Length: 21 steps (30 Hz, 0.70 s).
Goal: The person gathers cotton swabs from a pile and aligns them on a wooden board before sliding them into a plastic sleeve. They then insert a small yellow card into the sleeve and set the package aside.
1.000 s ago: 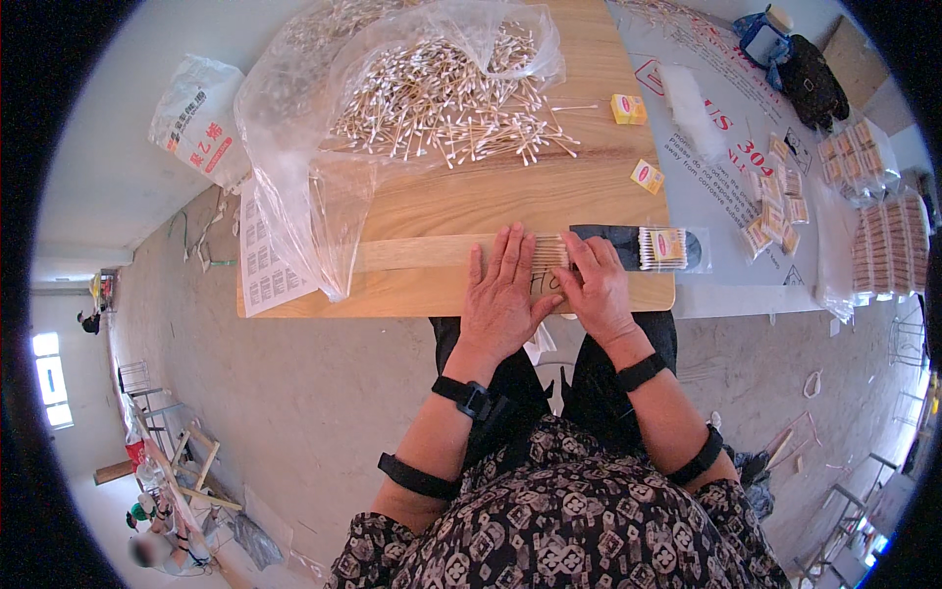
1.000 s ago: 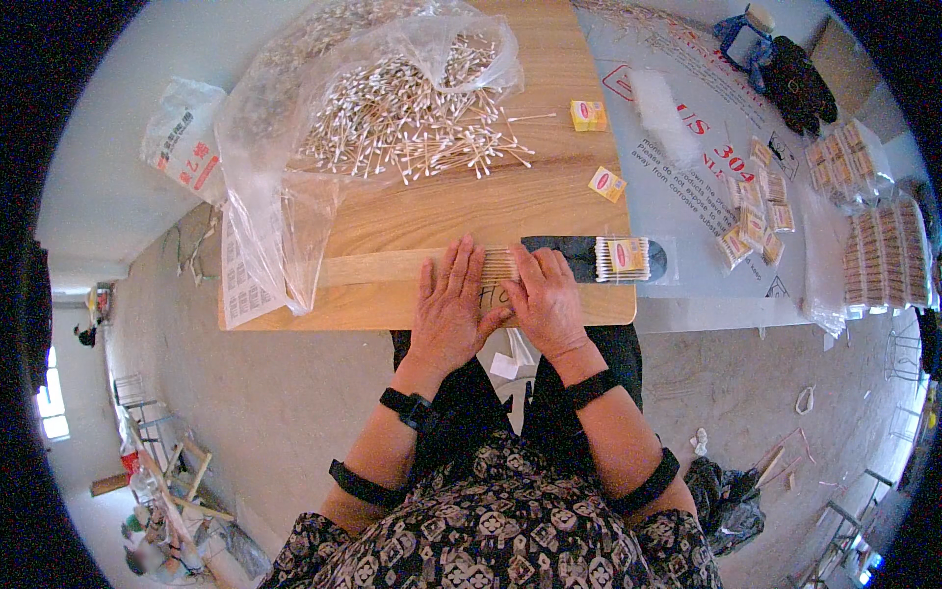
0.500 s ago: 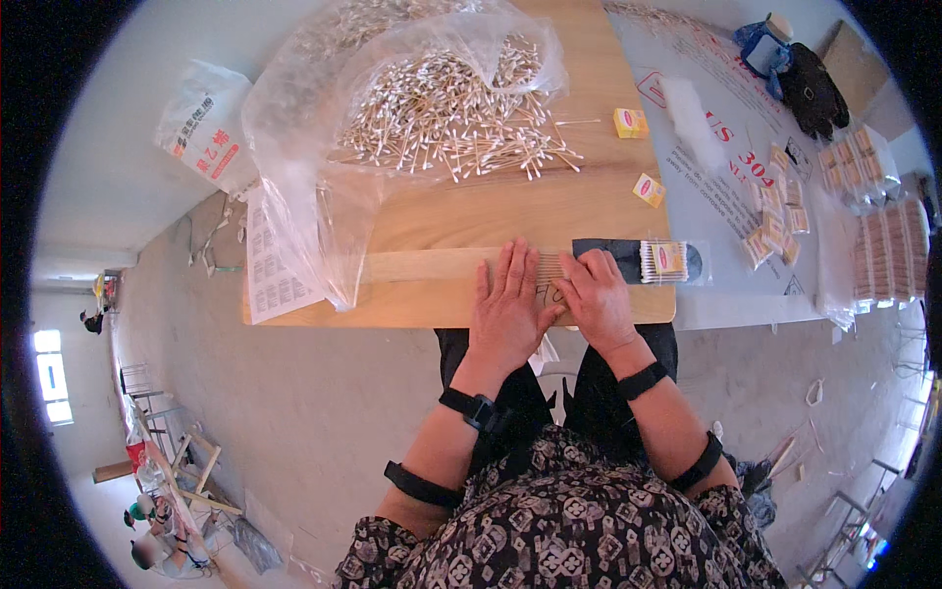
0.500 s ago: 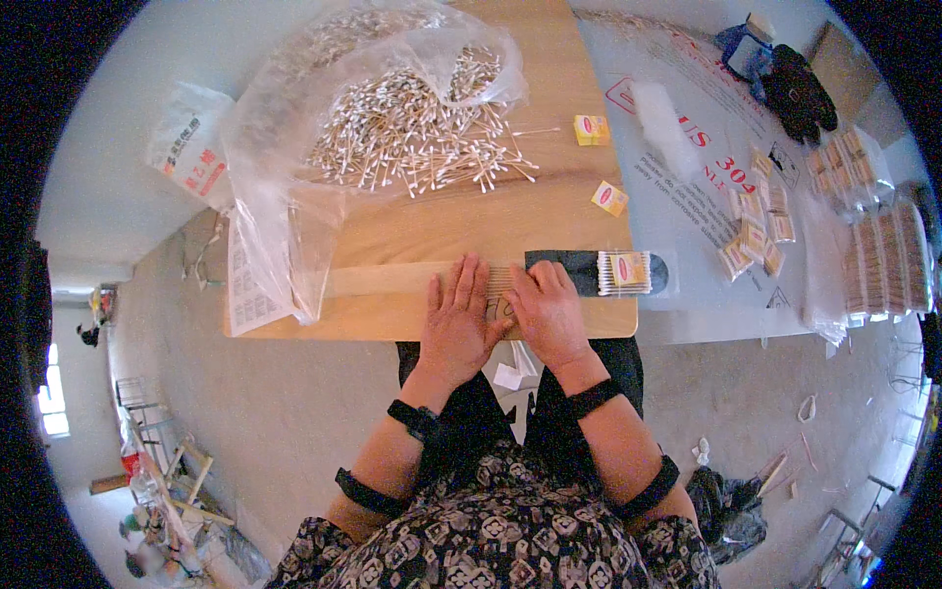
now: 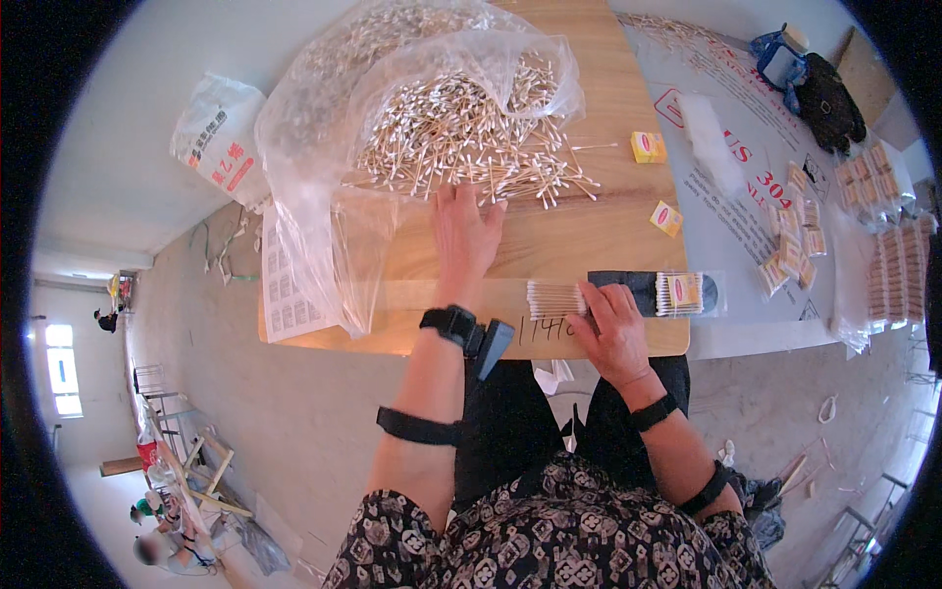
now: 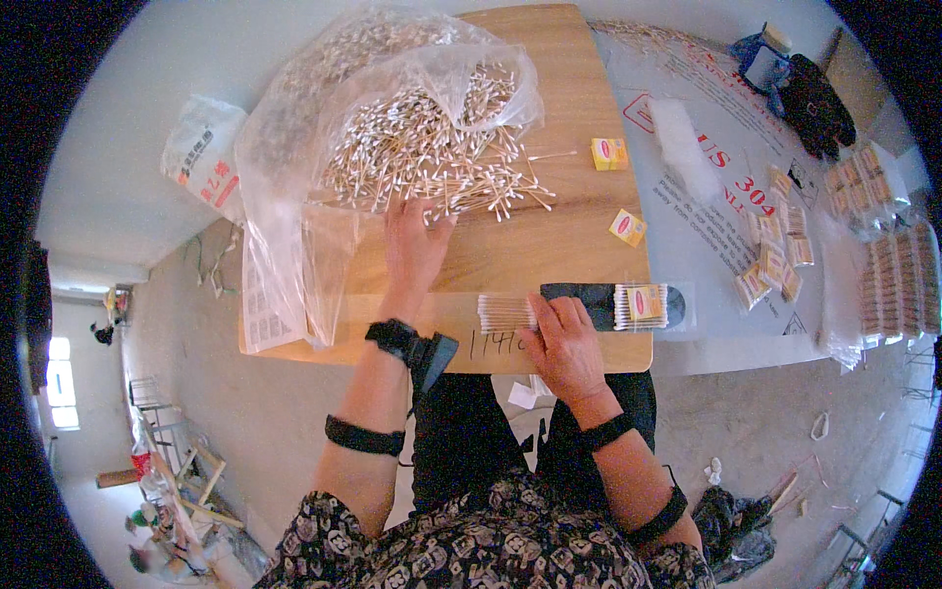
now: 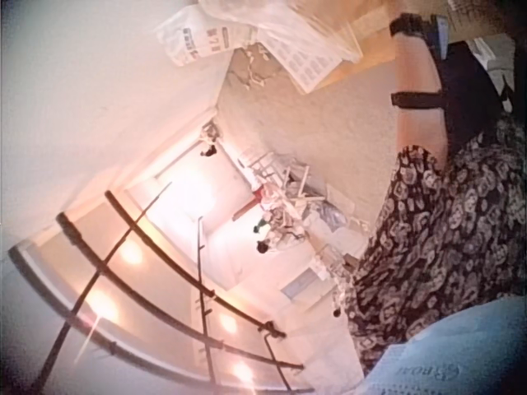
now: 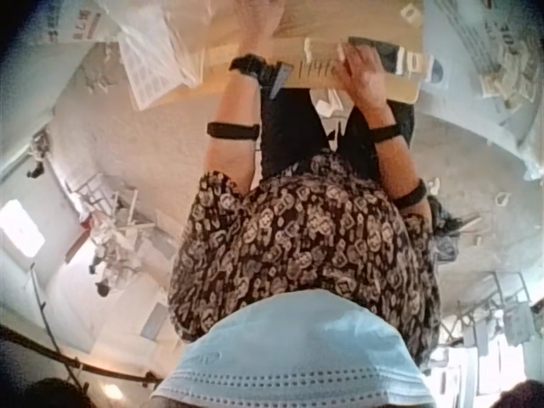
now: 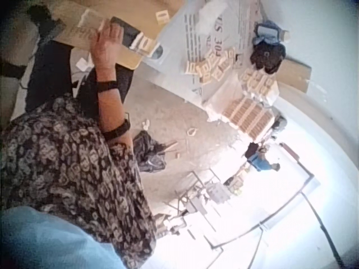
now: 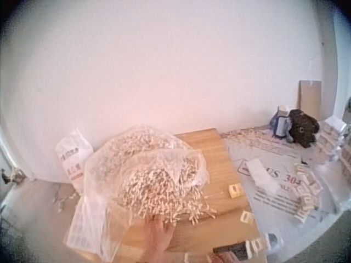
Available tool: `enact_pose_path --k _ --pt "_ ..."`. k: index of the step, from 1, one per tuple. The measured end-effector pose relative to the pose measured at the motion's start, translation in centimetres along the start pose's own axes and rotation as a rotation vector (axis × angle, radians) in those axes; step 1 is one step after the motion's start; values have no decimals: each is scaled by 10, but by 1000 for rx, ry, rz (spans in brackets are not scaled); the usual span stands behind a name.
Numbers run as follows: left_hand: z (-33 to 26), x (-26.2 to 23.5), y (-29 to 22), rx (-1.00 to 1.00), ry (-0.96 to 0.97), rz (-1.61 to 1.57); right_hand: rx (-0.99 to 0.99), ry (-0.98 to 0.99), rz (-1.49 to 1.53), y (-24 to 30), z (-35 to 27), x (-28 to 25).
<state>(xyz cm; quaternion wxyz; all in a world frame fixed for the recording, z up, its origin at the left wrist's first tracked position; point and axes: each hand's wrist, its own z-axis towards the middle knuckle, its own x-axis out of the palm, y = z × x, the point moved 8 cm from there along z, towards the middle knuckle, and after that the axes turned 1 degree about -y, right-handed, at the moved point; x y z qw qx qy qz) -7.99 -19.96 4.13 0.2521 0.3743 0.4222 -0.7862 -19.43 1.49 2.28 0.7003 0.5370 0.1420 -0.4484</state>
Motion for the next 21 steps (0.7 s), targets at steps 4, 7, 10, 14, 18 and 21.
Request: enact_pose_path --k 4,7,10,14,18,21 --pt "26 12 2 10 106 133 0 -13 23 -2 0 -1" --pt "29 26 21 -55 155 123 1 -16 34 -2 0 -1" --pt "29 26 38 -149 144 75 0 -20 46 -1 1 -2" --pt "23 15 43 -193 89 -44 -14 -45 50 -1 0 -2" --pt "16 7 44 -222 144 -81 -14 -46 61 -2 -1 -2" --pt "5 6 32 -189 225 -185 -10 -68 52 -3 -2 -4"
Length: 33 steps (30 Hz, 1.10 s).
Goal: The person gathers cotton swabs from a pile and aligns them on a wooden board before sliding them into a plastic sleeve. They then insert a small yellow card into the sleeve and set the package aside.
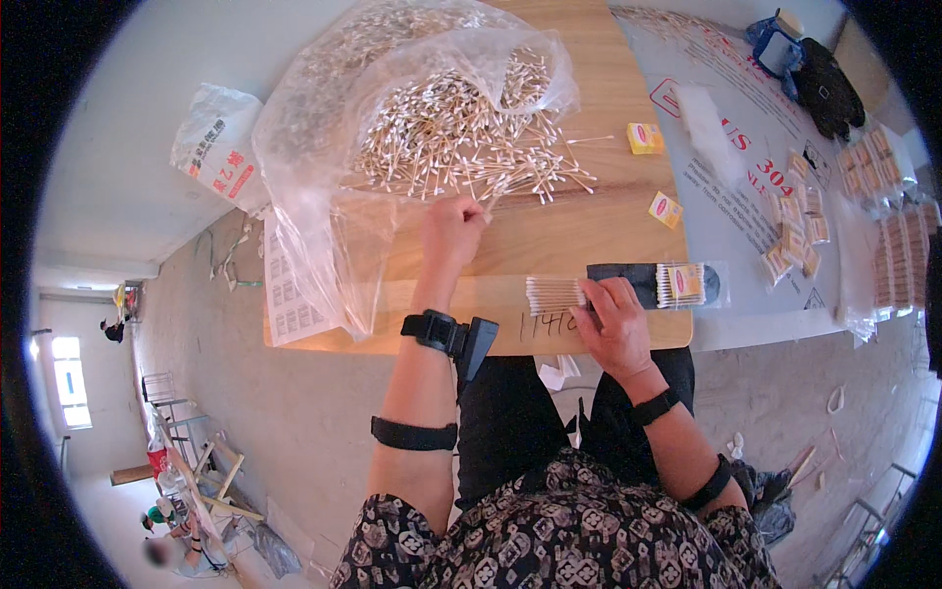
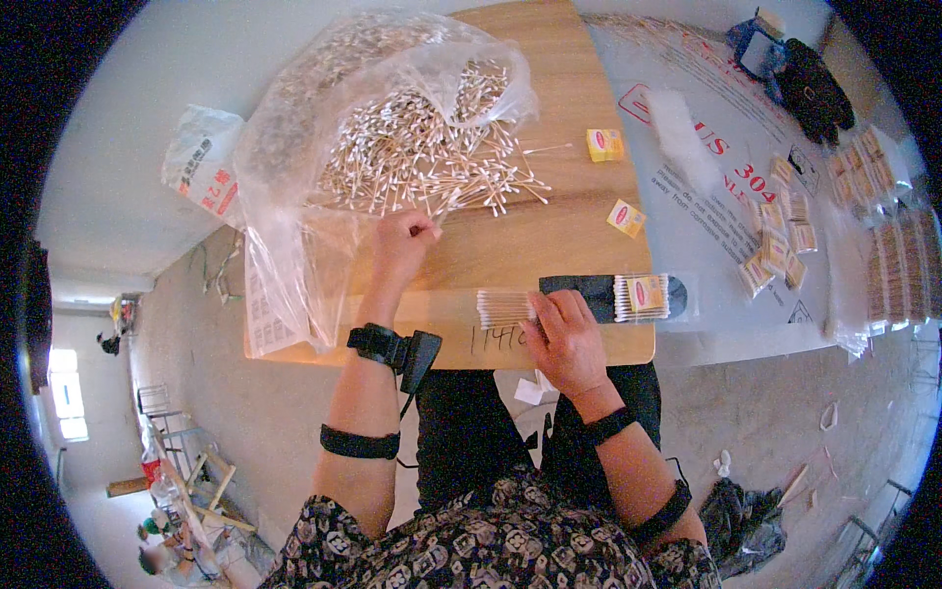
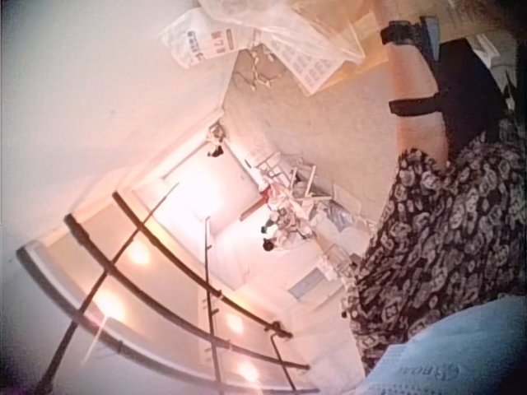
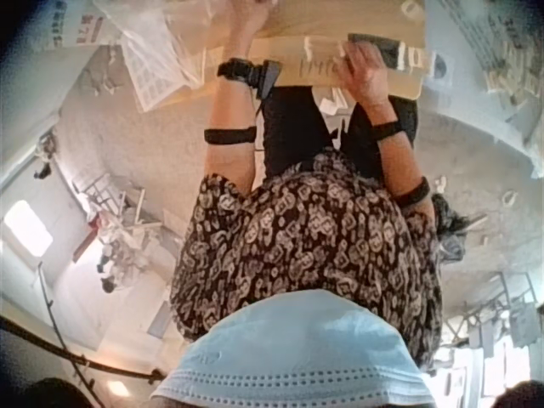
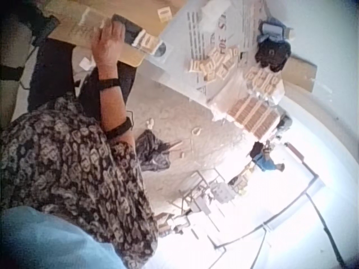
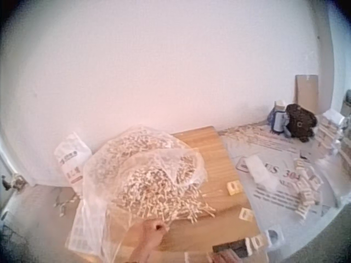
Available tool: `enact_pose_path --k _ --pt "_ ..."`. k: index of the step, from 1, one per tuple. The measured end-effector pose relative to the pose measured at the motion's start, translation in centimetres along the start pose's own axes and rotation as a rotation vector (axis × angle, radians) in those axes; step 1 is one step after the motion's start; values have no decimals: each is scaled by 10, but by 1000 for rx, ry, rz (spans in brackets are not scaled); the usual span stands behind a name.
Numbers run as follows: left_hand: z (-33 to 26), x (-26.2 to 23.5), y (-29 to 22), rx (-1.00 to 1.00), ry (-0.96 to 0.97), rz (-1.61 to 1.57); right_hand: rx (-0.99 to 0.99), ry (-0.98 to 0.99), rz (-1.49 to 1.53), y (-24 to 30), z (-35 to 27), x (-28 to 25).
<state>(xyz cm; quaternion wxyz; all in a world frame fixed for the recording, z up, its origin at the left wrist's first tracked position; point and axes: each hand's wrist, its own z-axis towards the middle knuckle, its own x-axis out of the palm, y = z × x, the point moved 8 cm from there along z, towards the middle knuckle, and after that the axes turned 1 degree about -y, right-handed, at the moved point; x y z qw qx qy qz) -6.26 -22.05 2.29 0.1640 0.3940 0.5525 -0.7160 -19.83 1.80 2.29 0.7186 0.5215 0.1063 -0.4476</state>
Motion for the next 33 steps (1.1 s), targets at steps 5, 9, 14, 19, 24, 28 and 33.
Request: enact_pose_path --k 5,9,14,19,24,28,33 --pt "-25 28 -31 151 322 112 5 -27 27 -3 -2 -1" --pt "-34 41 -40 269 350 157 21 -3 38 -3 0 -1" --pt "-37 52 -46 294 421 194 22 -20 41 -4 -1 -1" --pt "-31 49 -36 221 389 172 21 -11 42 -3 0 -1" --pt "-31 41 -31 169 380 224 35 -7 55 -7 -1 1" --pt "-35 40 -34 247 284 144 28 -21 66 -3 1 0" --pt "-44 55 -49 374 363 149 43 -15 60 -5 1 -1"
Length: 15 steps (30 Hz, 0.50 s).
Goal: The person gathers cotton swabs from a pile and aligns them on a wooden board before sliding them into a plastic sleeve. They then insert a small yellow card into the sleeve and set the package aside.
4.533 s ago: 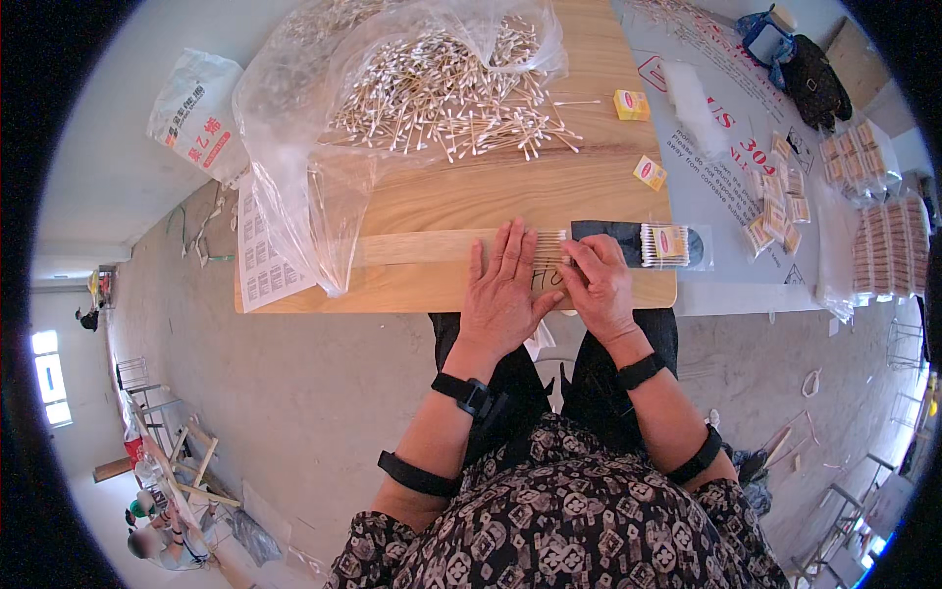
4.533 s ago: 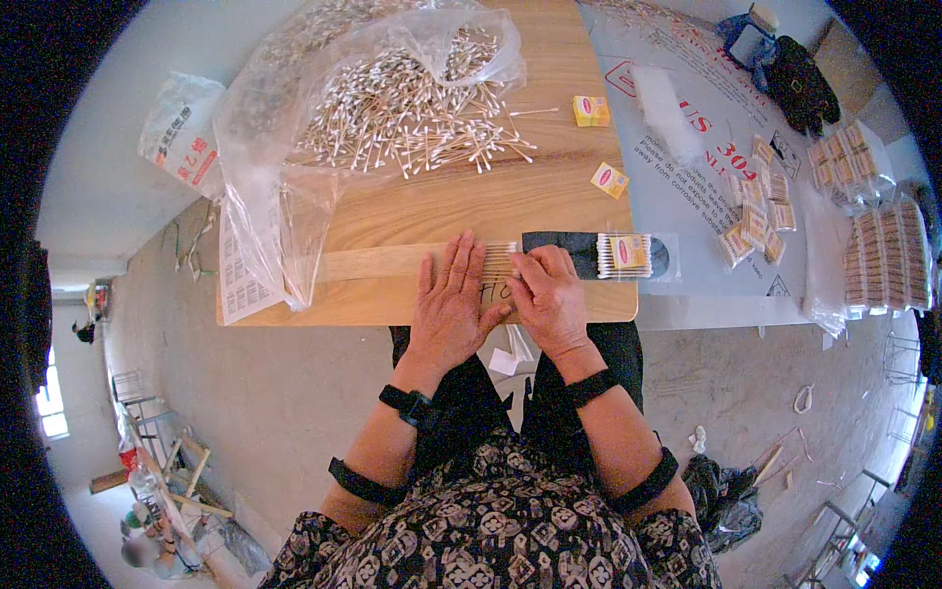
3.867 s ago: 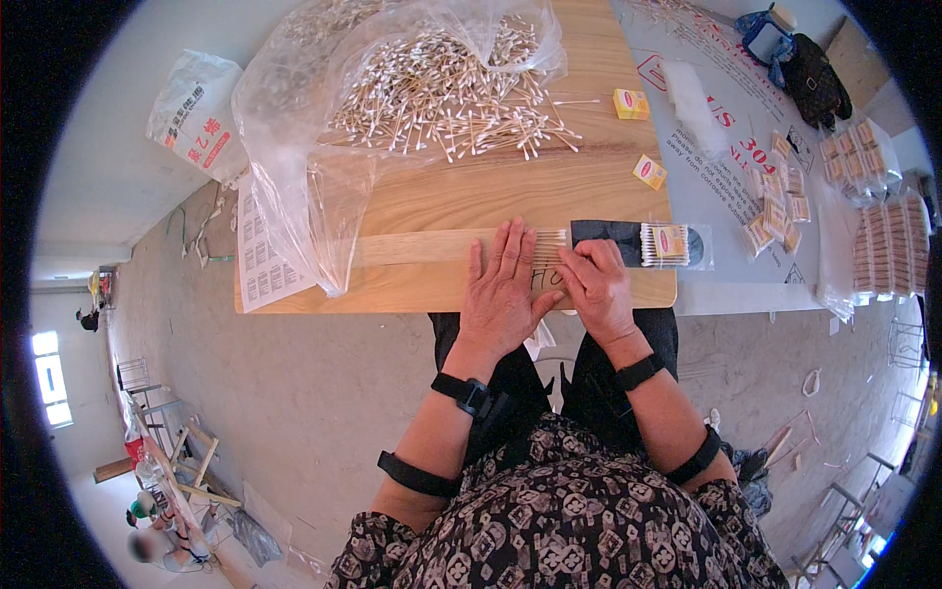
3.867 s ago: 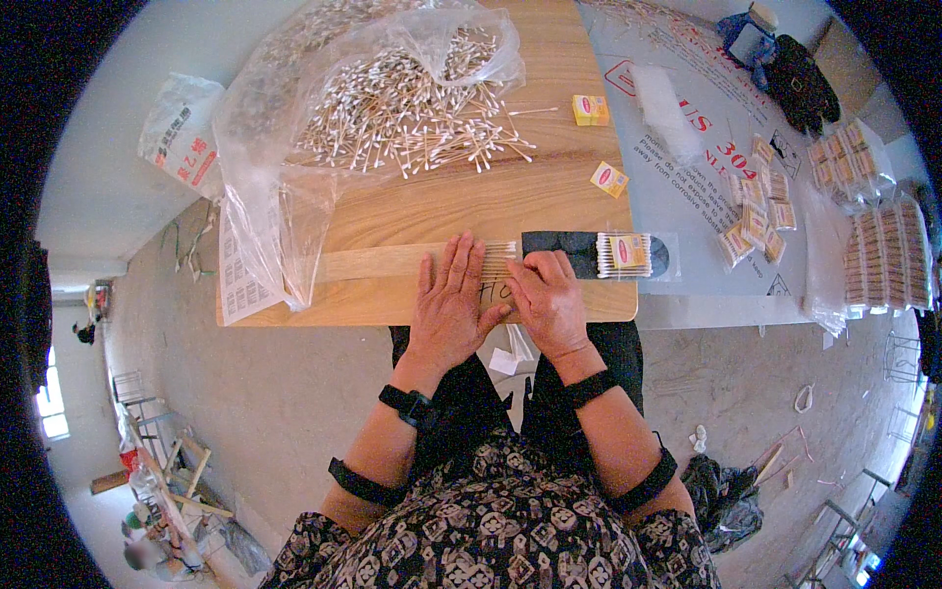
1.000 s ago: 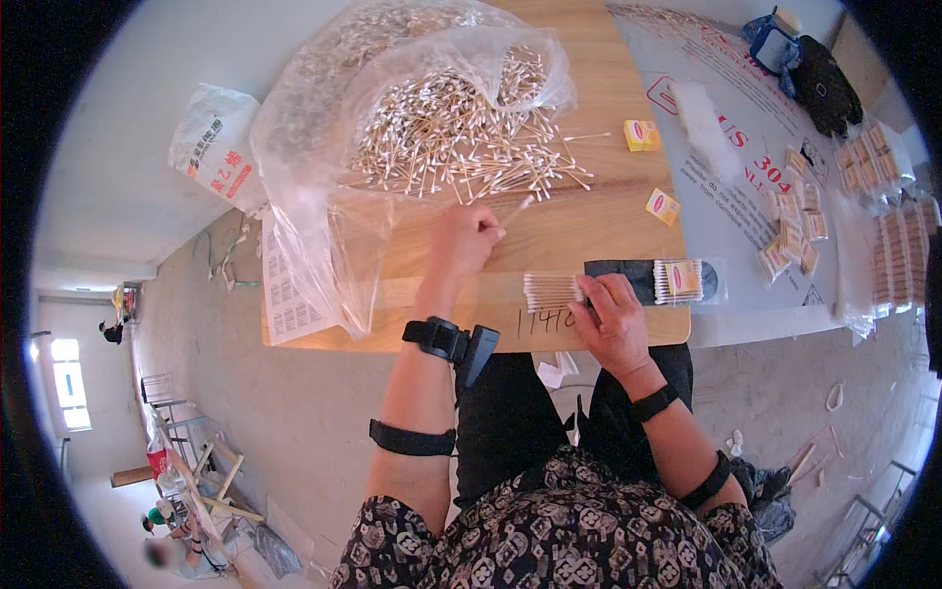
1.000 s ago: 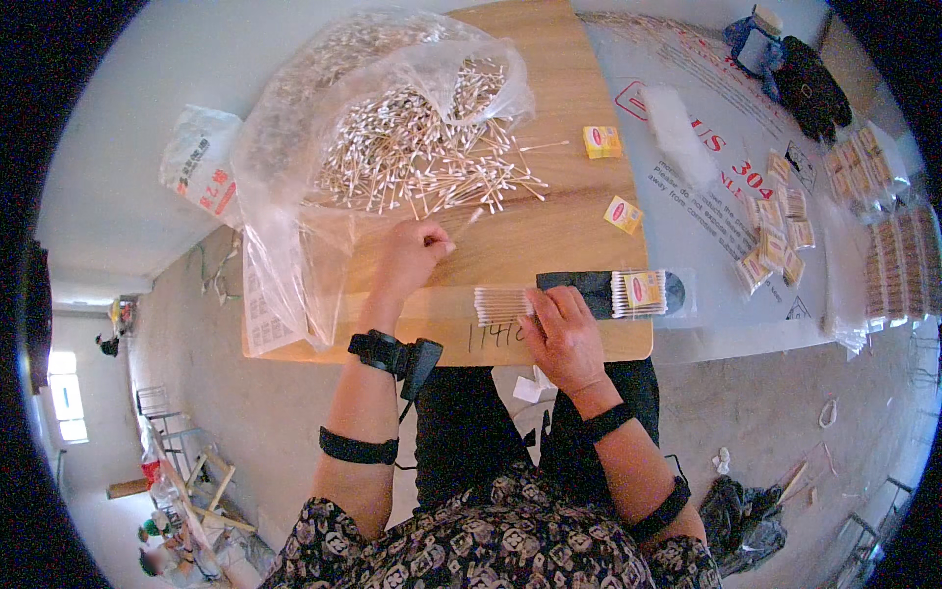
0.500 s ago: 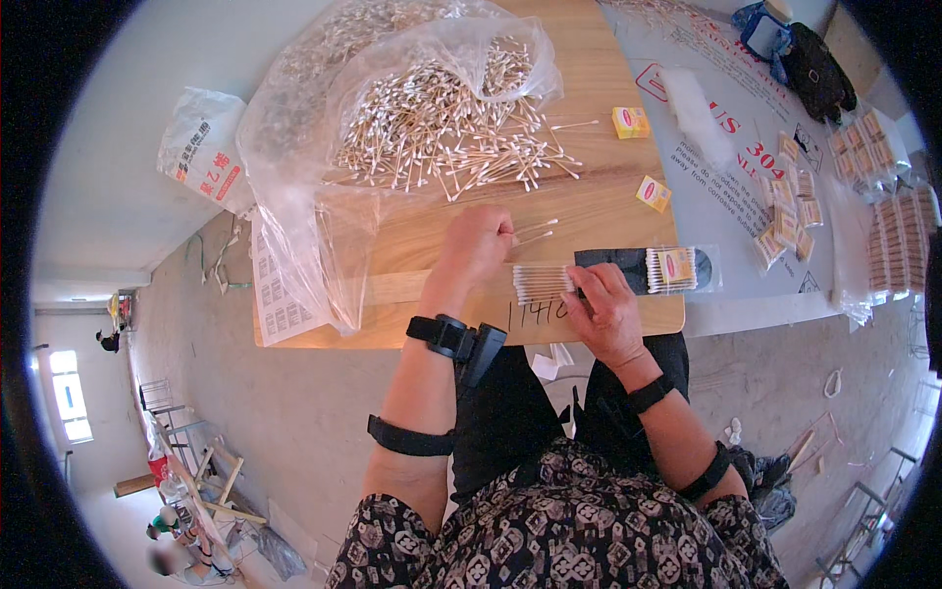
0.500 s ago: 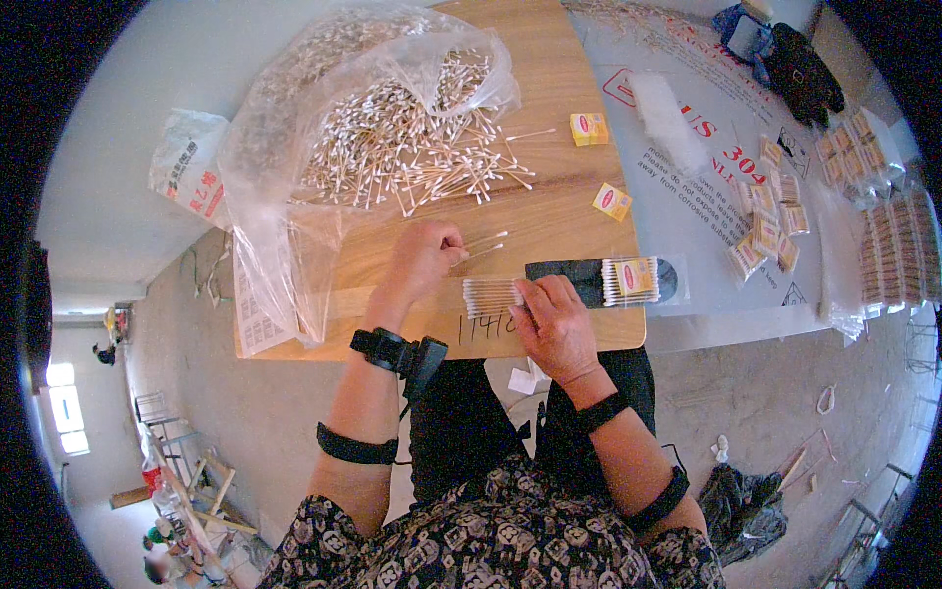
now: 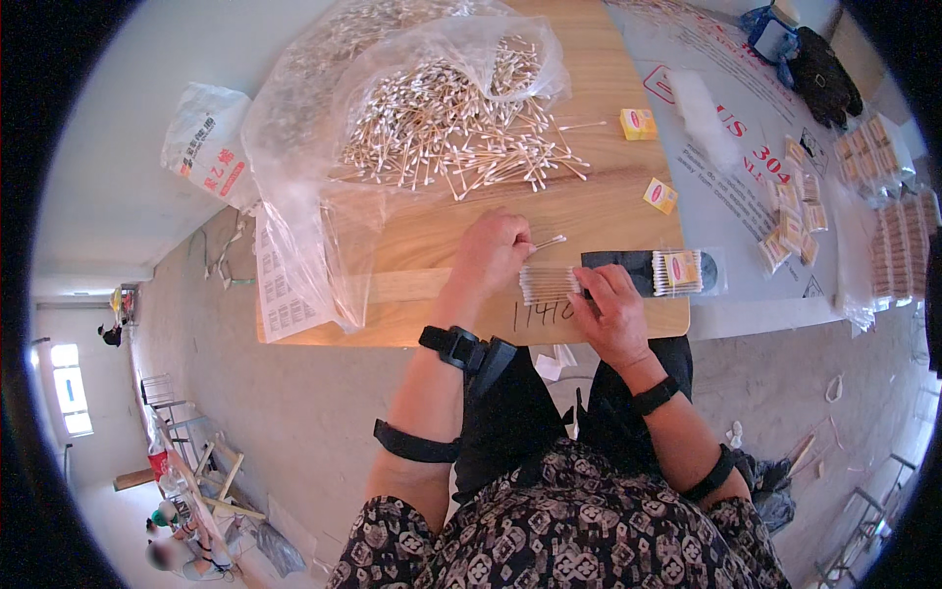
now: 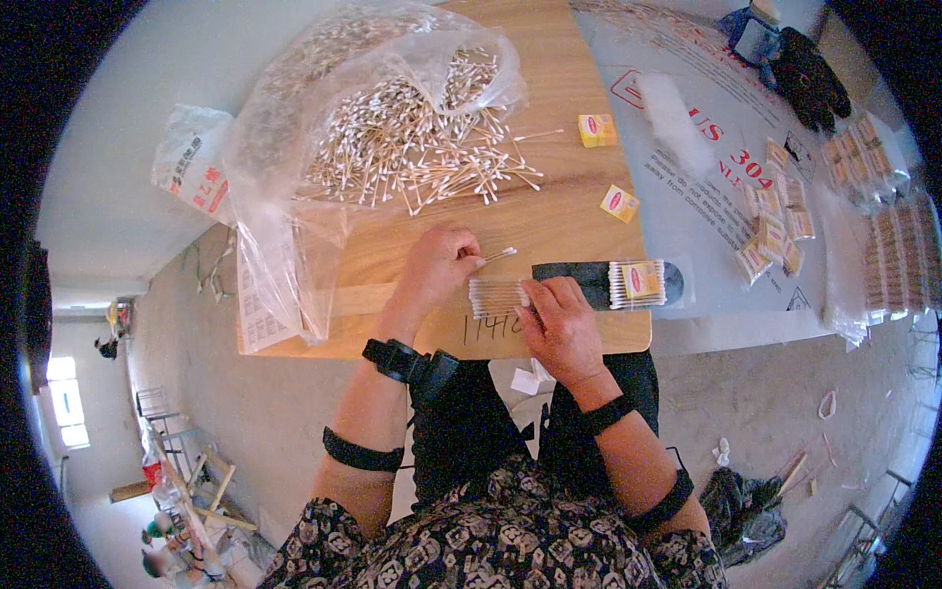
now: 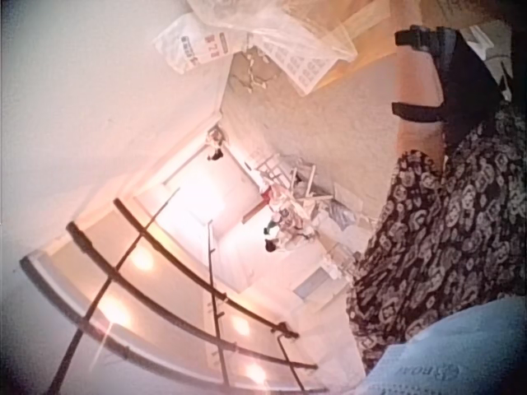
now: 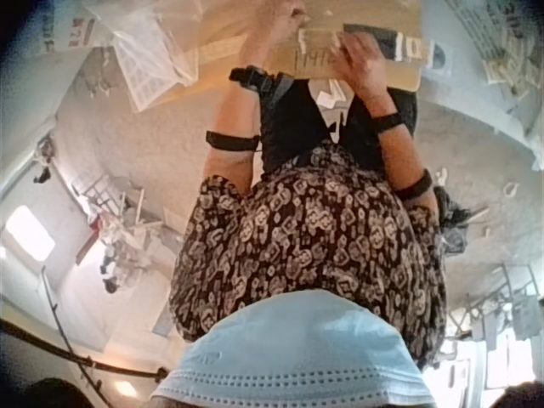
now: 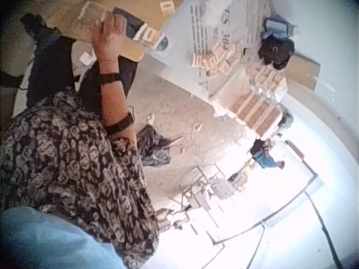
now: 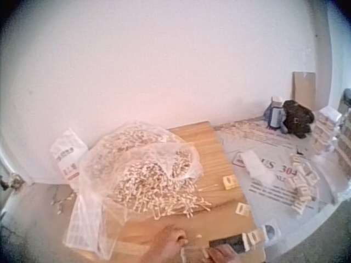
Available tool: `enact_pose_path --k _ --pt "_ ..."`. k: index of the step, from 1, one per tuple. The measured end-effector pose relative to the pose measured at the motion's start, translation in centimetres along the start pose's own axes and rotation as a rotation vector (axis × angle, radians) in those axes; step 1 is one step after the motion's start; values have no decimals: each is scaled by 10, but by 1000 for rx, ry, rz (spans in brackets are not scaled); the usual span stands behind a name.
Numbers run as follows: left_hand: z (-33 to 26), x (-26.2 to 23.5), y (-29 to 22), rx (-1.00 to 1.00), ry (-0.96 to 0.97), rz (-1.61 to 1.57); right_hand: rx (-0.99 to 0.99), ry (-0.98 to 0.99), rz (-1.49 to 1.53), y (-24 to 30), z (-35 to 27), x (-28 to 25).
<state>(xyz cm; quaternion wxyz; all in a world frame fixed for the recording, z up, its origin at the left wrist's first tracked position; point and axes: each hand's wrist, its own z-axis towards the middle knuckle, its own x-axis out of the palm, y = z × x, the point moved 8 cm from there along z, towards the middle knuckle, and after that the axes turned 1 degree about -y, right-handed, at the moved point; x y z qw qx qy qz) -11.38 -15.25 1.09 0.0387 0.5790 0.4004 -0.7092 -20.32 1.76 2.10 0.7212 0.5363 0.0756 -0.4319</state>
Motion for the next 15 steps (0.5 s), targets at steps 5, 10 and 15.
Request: enact_pose_path --k 5,10,15 --pt "12 -38 38 -119 -477 -17 2 -2 16 2 0 0" --pt "28 -55 52 -188 -508 304 14 14 13 -1 -1 1" --pt "22 -56 52 -248 -470 217 13 2 28 -3 -2 0"
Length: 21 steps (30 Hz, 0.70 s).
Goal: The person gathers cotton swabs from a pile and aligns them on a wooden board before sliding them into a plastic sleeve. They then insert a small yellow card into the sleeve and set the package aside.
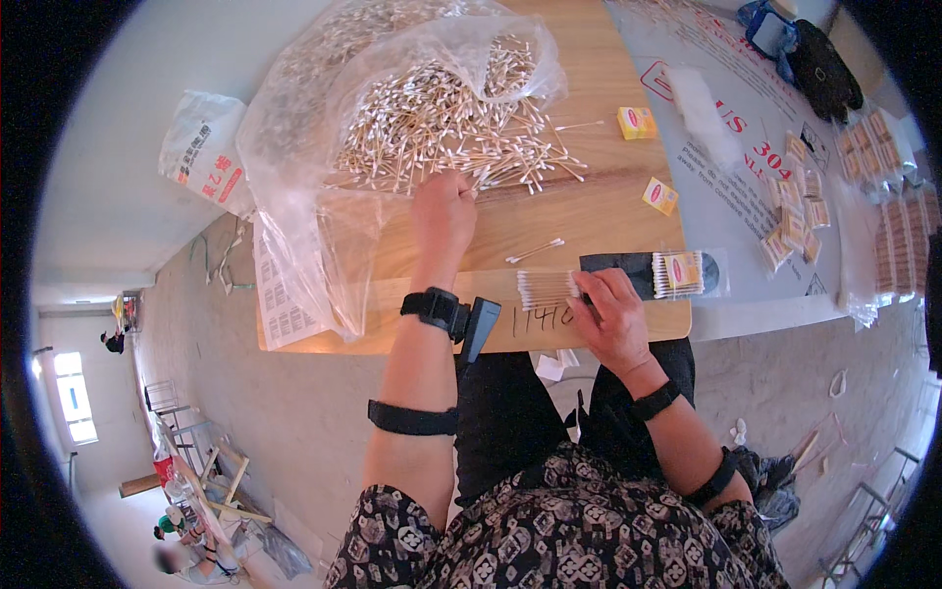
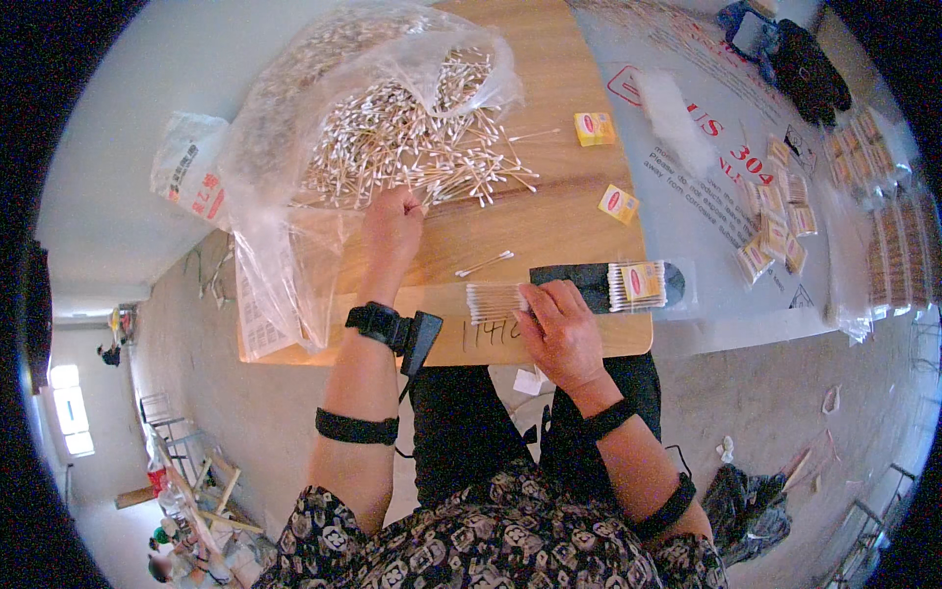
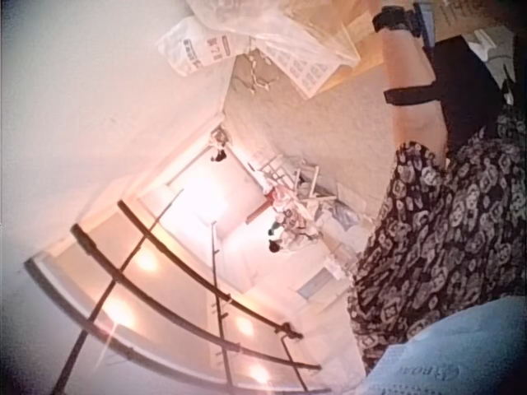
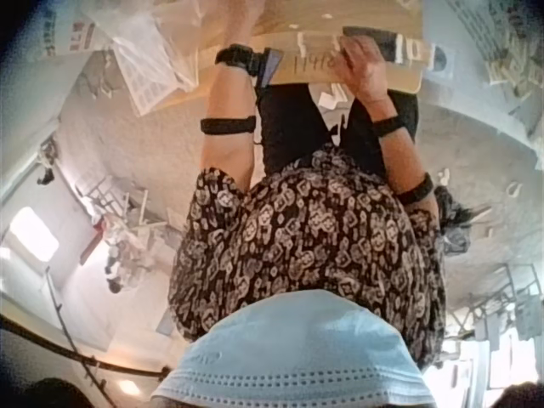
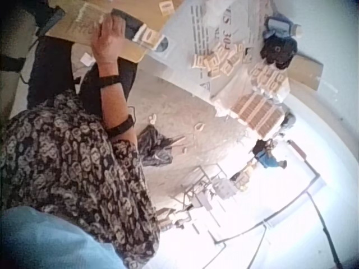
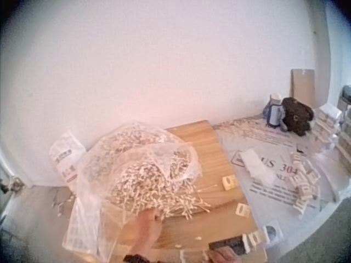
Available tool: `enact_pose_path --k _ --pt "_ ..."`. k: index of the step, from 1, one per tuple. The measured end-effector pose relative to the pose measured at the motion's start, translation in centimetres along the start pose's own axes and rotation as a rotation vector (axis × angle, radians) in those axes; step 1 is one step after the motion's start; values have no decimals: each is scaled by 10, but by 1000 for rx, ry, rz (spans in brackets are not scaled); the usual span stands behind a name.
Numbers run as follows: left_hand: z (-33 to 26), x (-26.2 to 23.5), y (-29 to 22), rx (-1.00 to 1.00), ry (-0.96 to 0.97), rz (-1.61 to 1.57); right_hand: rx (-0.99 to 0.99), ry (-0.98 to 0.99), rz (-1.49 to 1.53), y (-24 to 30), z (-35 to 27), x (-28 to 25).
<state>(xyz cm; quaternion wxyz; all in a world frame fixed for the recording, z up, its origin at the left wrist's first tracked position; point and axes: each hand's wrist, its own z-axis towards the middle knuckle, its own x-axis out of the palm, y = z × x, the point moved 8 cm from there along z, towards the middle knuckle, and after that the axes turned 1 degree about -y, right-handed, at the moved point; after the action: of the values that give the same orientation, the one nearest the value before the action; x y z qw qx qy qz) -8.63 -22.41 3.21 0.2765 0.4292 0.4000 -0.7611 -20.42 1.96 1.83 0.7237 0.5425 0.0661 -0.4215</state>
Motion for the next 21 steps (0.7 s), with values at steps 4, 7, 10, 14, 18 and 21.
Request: enact_pose_path --k 4,7,10,14,18,21 --pt "-12 4 -22 68 183 -127 -12 -14 -22 -1 0 -1" --pt "-27 16 -37 155 344 -164 -14 -24 -9 3 0 0" --pt "-41 26 -51 177 440 -170 1 -36 10 0 0 0" --pt "-65 28 -69 279 534 -107 136 -53 158 -16 -2 -1" --pt "-87 17 -65 267 436 -235 191 -138 227 -17 4 -8" --pt "-99 -1 -47 -40 98 -663 338 -255 456 -26 5 -4"
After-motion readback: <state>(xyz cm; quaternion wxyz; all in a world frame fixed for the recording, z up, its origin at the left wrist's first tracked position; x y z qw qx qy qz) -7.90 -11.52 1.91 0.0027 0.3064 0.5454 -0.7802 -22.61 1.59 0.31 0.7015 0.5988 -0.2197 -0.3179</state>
